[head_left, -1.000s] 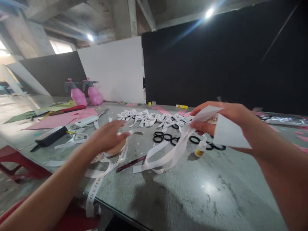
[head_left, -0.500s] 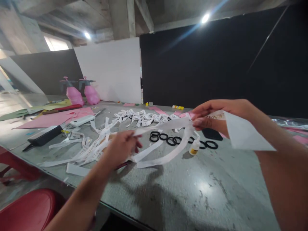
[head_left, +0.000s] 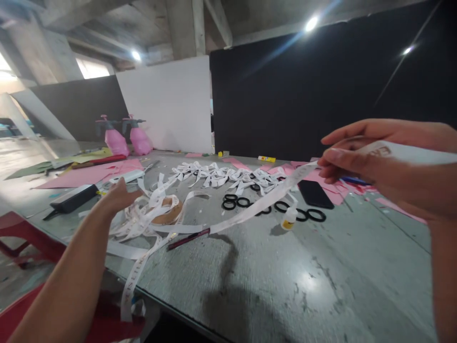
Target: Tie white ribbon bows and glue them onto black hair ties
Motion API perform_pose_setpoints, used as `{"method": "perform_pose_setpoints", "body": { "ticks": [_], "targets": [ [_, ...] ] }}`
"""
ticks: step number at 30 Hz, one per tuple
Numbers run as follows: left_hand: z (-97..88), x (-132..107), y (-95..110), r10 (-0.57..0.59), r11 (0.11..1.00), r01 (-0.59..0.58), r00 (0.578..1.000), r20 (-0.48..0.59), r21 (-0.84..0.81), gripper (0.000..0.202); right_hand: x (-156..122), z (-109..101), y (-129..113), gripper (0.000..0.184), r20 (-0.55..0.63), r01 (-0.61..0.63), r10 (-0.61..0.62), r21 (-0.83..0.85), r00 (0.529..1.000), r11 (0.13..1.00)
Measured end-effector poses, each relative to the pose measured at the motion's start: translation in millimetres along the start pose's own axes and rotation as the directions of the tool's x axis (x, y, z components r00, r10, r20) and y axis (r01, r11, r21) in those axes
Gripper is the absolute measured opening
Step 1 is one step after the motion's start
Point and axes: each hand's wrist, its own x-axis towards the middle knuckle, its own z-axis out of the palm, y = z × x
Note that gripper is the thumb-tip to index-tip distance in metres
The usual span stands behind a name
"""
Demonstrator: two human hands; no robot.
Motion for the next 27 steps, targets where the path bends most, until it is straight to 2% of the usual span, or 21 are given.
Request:
{"method": "perform_pose_setpoints", "body": {
  "ticks": [1, 2, 3, 4, 6, 7, 8, 10, 11, 12, 15, 17, 19, 21, 24, 27],
  "targets": [
    [-1.0, -8, 14, -0.134, 0.986, 0.145, 0.983, -0.128, 0.081, 0.085, -1, 0, -1, 0.032, 0.011, -0.014, 0.013, 0.037, 1.0, 0.999],
    [0.1, -19, 30, -0.219, 0.961, 0.251, 0.947, -0.236, 0.116, 0.091, -2, 0, -2, 0.031, 0.024, -0.028, 0.026, 0.08, 0.999, 0.996],
    [3.2, -32, 49, -0.175, 0.97, 0.215, 0.943, -0.285, 0.116, 0.094, -2, 0, -4, 0.028, 0.036, -0.04, 0.036, 0.126, 0.999, 0.991],
    [8.4, -46, 69, -0.098, 0.986, 0.129, 0.96, -0.264, 0.102, 0.093, -2, 0, -5, 0.026, 0.051, -0.055, 0.047, 0.168, 0.998, 0.984],
    [23.1, -71, 110, 0.049, 0.999, -0.05, 0.995, -0.081, -0.013, 0.087, -3, 2, -9, 0.022, 0.084, -0.073, 0.054, 0.248, 0.995, 0.966],
    [31.4, -82, 130, 0.141, 0.984, -0.137, 0.99, 0.025, -0.116, 0.084, -4, 4, -11, 0.021, 0.099, -0.076, 0.049, 0.285, 0.994, 0.955],
    [39.8, -90, 149, 0.268, 0.947, -0.232, 0.952, 0.149, -0.22, 0.083, -4, 5, -13, 0.02, 0.117, -0.083, 0.048, 0.316, 0.992, 0.945],
    [56.1, -99, 179, 0.475, 0.843, -0.335, 0.83, 0.293, -0.421, 0.084, -5, 6, -16, 0.018, 0.165, -0.111, 0.053, 0.363, 0.985, 0.925],
    [64.0, -100, 190, 0.52, 0.809, -0.324, 0.785, 0.338, -0.491, 0.087, -5, 7, -18, 0.017, 0.181, -0.123, 0.056, 0.384, 0.982, 0.915],
    [71.8, -100, 199, 0.526, 0.791, -0.294, 0.775, 0.35, -0.537, 0.088, -5, 6, -19, 0.017, 0.186, -0.137, 0.066, 0.401, 0.98, 0.906],
    [93.6, -95, 217, 0.47, 0.745, -0.177, 0.824, 0.317, -0.643, 0.078, -4, 2, -19, 0.018, 0.15, -0.161, 0.104, 0.441, 0.983, 0.883],
    [104.3, -94, 223, 0.471, 0.693, -0.108, 0.817, 0.333, -0.713, 0.053, -3, -1, -17, 0.016, 0.131, -0.152, 0.102, 0.466, 0.986, 0.872],
    [109.7, -96, 227, 0.474, 0.646, -0.018, 0.793, 0.383, -0.763, 0.026, -1, -4, -14, 0.014, 0.128, -0.136, 0.085, 0.472, 0.988, 0.871],
    [109.3, -98, 225, 0.437, 0.619, 0.083, 0.79, 0.43, -0.781, 0.024, 0, -8, -10, 0.013, 0.111, -0.121, 0.08, 0.44, 0.991, 0.89],
    [101.4, -98, 217, 0.364, 0.604, 0.135, 0.83, 0.423, -0.785, 0.027, 2, -21, 1, 0.014, 0.067, -0.096, 0.079, 0.307, 0.995, 0.947],
    [91.5, -92, 205, 0.32, 0.644, 0.071, 0.879, 0.353, -0.762, 0.025, 4, -45, 22, 0.023, 0.031, -0.042, 0.041, 0.01, 0.999, 0.999]
  ]
}}
